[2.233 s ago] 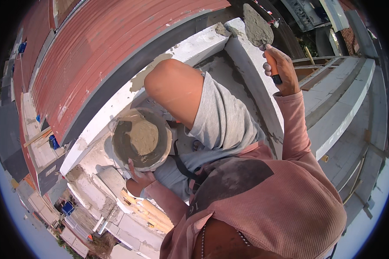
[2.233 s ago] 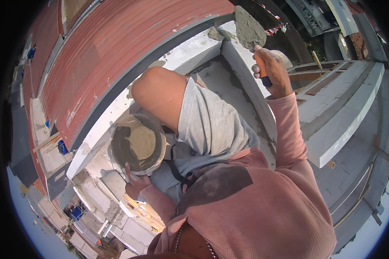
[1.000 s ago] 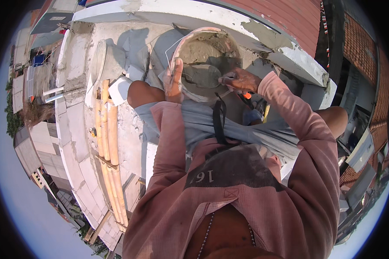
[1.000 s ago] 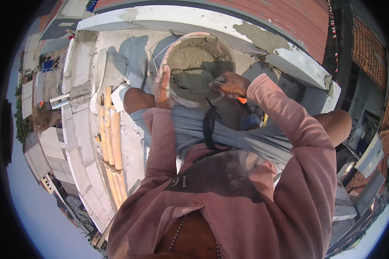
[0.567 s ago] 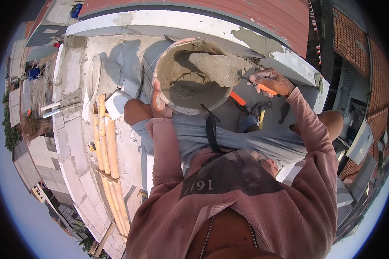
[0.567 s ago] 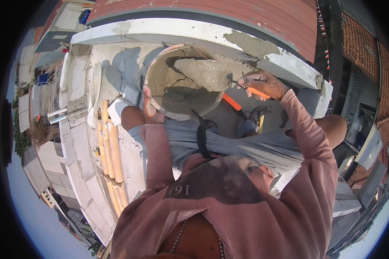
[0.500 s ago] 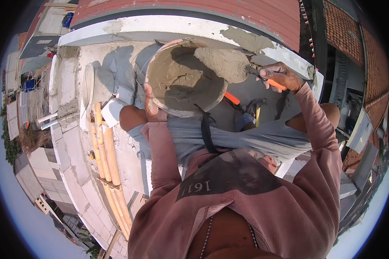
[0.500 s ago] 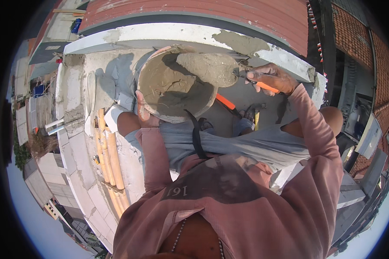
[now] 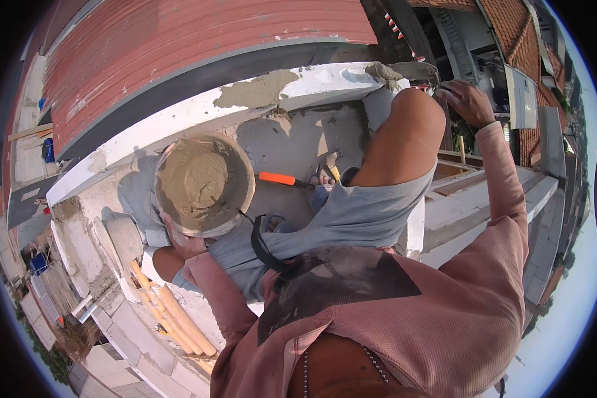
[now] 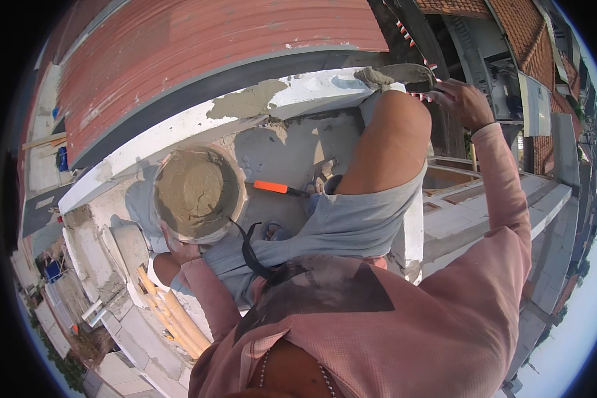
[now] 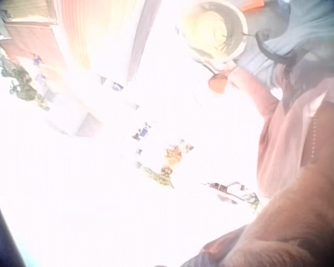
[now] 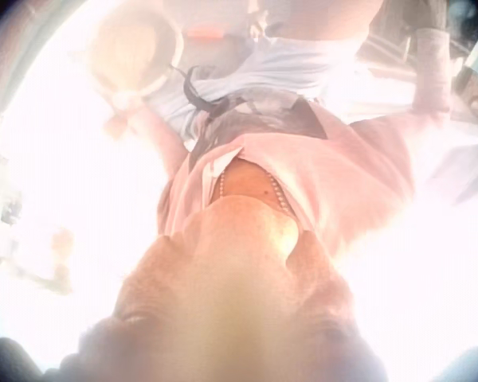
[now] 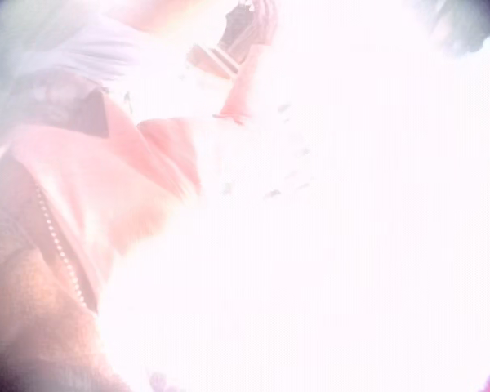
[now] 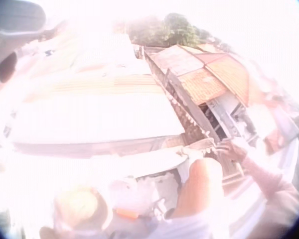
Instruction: The person applies mortar onto a wall structure using a trowel, places a concrete block on top, taps it into place with a hammer, and spreads additional mortar over the surface with the trowel.
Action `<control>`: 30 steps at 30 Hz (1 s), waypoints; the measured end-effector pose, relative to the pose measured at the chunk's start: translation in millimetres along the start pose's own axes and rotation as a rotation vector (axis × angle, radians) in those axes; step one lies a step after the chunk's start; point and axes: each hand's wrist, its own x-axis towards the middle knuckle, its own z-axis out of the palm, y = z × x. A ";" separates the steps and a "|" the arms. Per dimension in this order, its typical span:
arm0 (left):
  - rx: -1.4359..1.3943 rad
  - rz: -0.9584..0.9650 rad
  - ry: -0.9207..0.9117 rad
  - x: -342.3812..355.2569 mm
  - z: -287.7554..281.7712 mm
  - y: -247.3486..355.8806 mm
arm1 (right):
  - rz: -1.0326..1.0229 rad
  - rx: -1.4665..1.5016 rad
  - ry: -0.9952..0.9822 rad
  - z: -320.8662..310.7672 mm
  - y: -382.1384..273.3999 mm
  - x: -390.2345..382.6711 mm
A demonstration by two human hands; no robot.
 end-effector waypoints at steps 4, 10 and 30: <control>0.716 0.472 -0.194 22.9 -68.9 -6.3 | 0.246 -0.046 0.051 49.5 -20.7 -22.1; -0.056 -0.041 0.066 -11.4 14.6 1.4 | 0.387 0.090 0.122 89.1 -40.6 -49.1; 0.403 0.217 -0.088 18.7 -42.5 5.5 | 0.662 0.590 0.337 117.4 -168.5 -14.1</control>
